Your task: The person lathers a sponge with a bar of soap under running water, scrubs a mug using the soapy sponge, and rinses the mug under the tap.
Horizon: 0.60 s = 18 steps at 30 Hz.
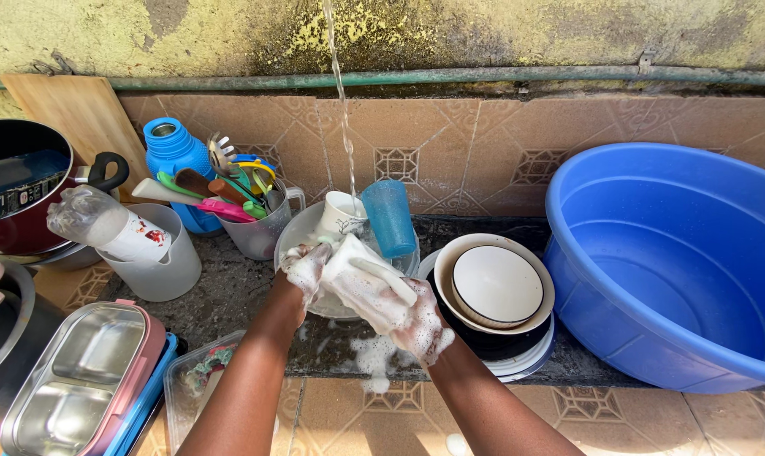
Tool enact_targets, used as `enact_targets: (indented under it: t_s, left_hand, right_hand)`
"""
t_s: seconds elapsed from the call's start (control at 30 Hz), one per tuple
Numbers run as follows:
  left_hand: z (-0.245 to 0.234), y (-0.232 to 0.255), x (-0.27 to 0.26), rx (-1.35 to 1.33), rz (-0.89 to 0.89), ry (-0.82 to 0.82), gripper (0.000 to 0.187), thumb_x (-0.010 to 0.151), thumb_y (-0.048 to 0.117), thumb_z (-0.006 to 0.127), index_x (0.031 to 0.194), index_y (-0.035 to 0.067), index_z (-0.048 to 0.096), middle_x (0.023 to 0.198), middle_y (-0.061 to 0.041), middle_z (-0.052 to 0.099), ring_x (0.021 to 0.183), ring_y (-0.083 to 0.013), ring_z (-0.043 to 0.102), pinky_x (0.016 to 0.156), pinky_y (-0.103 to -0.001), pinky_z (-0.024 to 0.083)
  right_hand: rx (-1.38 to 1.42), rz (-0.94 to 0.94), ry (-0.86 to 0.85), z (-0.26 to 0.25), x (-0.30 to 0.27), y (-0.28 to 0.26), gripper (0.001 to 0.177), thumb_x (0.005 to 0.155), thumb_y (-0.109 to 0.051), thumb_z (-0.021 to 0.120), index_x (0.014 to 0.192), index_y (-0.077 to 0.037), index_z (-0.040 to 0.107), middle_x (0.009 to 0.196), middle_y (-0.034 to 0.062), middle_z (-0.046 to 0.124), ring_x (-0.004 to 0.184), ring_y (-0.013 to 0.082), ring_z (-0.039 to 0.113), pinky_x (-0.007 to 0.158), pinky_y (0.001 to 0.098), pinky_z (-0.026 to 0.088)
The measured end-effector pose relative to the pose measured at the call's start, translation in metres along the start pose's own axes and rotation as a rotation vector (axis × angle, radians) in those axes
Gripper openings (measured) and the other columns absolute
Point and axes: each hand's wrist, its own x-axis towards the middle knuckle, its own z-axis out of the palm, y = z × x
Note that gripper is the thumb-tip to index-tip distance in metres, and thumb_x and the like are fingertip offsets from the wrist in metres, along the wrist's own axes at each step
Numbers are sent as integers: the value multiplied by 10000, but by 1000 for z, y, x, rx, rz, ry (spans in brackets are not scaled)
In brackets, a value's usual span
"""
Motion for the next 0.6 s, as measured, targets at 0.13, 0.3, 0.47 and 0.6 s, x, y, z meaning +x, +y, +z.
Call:
enact_targets:
  t_s: [0.13, 0.3, 0.47, 0.6]
  left_hand:
    - [13, -3, -42, -252, 298, -110, 218, 893, 232, 731, 1074, 120, 681, 957, -49, 701, 780, -153, 625, 687, -348, 505]
    - [40, 20, -78, 546, 1362, 483, 392, 879, 251, 741, 1187, 20, 666, 1166, -150, 683, 1117, -374, 609, 1047, -596, 389]
    - [57, 9, -126, 588, 1512, 308, 379, 874, 225, 727, 1192, 25, 677, 1190, -154, 683, 1152, -378, 602, 1067, -574, 390]
    - [54, -7, -142, 645, 1618, 152, 370, 868, 199, 712, 1197, 30, 688, 1214, -159, 683, 1188, -383, 595, 1087, -551, 392]
  right_hand:
    - [178, -130, 12, 3, 3, -1, 544, 957, -219, 402, 1409, 69, 492, 1391, 282, 572, 1233, 376, 640, 1084, 473, 512]
    - [139, -140, -9, 8, 8, 16, 586, 950, -294, 457, 1412, 65, 491, 1390, 260, 578, 1237, 353, 637, 1091, 459, 515]
    - [27, -279, -158, 3, 21, 20, 642, 939, -348, 518, 1438, 55, 487, 1400, 224, 581, 1249, 318, 629, 1089, 421, 514]
    - [-28, -277, -215, 0, 18, 15, 691, 930, -392, 567, 1458, 47, 483, 1407, 196, 584, 1258, 291, 623, 1088, 391, 514]
